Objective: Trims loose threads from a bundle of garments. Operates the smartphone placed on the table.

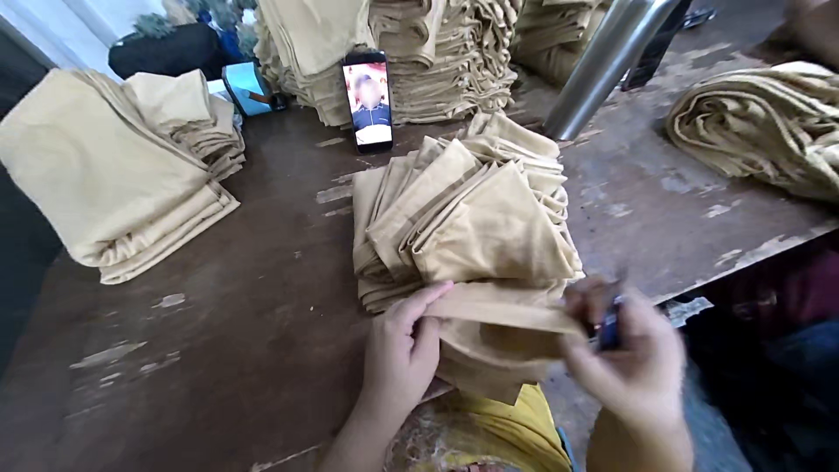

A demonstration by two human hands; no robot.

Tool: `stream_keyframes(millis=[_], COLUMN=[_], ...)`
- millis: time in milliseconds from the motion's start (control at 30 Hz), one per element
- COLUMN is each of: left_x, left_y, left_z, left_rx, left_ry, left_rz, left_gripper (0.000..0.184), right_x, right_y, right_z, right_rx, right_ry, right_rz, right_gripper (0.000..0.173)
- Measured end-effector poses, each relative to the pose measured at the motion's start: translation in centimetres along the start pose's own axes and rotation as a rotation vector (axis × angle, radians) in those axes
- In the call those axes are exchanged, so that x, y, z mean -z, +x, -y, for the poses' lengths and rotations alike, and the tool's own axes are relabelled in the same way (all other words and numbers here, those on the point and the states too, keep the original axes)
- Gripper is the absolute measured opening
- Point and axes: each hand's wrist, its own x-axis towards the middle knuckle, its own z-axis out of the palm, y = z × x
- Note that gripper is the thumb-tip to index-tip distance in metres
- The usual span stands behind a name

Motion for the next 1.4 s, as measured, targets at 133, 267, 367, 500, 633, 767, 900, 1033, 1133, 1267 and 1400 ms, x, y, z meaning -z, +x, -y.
stream_keyframes(millis=[133,267,367,500,633,767,900,1033,1133,1267,1400], left_x=[0.0,0.1,0.5,0.5,-2.0,-3.5,-2.9,-3.0,-3.1,-2.6,-3.1], left_y=[1.8,1.8,0.2,-1.9,-2.6,-2.3,-2.2,-2.5,-2.1,-1.1,-1.7], left_z=[-1.4,-1.7,-0.8,0.9,1.1,1.4,1.4,1.7,1.7,0.5,0.8], left_rx=[0.118,0.008,-0.079,-0.101,-0.156,-0.197,-0.145,-0.074,0.069,0.353,0.391], left_ry=[-0.420,-0.441,-0.382,-0.057,0.261,0.274,0.172,0.108,-0.043,-0.519,-0.817], left_rz=[0.048,0.019,0.025,0.299,0.399,0.089,-0.067,-0.029,0.038,0.059,-0.007], left_gripper=[0.042,0.054,0.035,0.023,0.017,0.023,0.019,0.022,0.025,0.033,0.038], right_x=[0.5,-0.6,-0.8,-1.5,-1.8,-1.3,-0.2,-1.7,-4.1,-6.4,-5.5], right_y=[3.2,2.9,-0.1,-3.9,-4.6,-3.7,-2.2,-0.8,-1.0,-1.9,-1.9], right_z=[1.2,1.0,-1.0,-3.2,-3.5,-2.1,-2.1,-2.1,-2.9,-3.4,-2.9], right_rx=[0.028,0.049,0.016,-0.013,-0.079,-0.050,-0.026,-0.029,0.022,0.009,-0.009], right_ry=[0.319,0.468,0.362,0.163,0.373,0.562,0.562,0.411,0.061,-0.199,0.094], right_rz=[-0.200,0.009,0.330,0.516,0.429,0.339,0.148,-0.081,-0.186,0.010,0.073], right_gripper=[0.016,0.015,0.032,0.029,0.018,0.016,0.019,0.018,0.018,0.011,0.022])
